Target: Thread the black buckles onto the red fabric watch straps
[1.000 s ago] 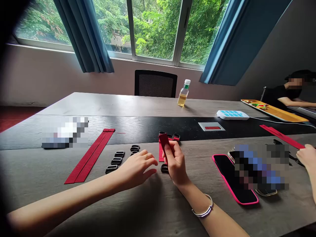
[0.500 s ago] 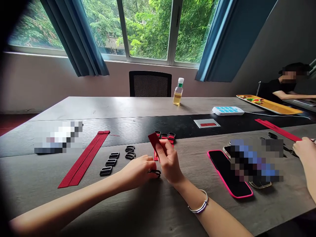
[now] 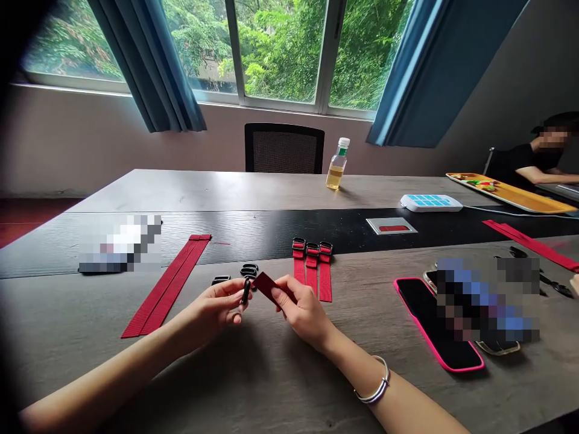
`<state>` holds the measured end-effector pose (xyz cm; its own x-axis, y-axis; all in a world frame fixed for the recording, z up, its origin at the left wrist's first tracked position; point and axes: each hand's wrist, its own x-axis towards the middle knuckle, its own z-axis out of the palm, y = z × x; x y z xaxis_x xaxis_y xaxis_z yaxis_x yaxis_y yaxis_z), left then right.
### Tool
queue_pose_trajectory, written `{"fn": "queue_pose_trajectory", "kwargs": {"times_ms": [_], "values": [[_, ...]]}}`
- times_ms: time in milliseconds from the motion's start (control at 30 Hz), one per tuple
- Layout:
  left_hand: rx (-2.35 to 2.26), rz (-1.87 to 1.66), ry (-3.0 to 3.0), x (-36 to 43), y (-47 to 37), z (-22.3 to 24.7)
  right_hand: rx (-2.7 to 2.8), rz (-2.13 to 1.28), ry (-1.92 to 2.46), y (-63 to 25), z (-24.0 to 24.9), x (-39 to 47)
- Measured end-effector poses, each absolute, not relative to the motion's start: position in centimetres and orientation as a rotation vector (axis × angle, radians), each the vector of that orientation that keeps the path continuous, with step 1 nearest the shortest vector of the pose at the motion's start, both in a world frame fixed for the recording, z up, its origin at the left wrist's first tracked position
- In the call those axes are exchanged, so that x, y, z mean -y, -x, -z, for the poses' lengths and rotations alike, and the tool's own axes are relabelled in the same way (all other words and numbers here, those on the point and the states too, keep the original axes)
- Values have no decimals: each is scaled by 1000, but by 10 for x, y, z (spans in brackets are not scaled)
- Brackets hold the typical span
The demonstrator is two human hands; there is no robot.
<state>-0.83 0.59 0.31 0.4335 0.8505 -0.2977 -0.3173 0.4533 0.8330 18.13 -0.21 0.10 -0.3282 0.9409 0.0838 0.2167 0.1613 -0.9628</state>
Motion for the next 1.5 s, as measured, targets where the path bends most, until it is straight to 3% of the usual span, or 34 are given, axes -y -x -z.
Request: {"fn": "queue_pose_trajectory", "kwargs": {"times_ms": [900,1200,1367,1500], "values": [[-995,-798,-1588,5,7,-11,2123,-780,860,-180,4,12],[-1041,-483,-1763,-5,18,-18,2227,-456,792,-178,7,11],[-1320,-643,-1908,-28,42,-24,2131,-504,782,-178,7,9],[-1719,-416,-2137,-40,56,-23,2106,-439,812,-179,5,8]]}}
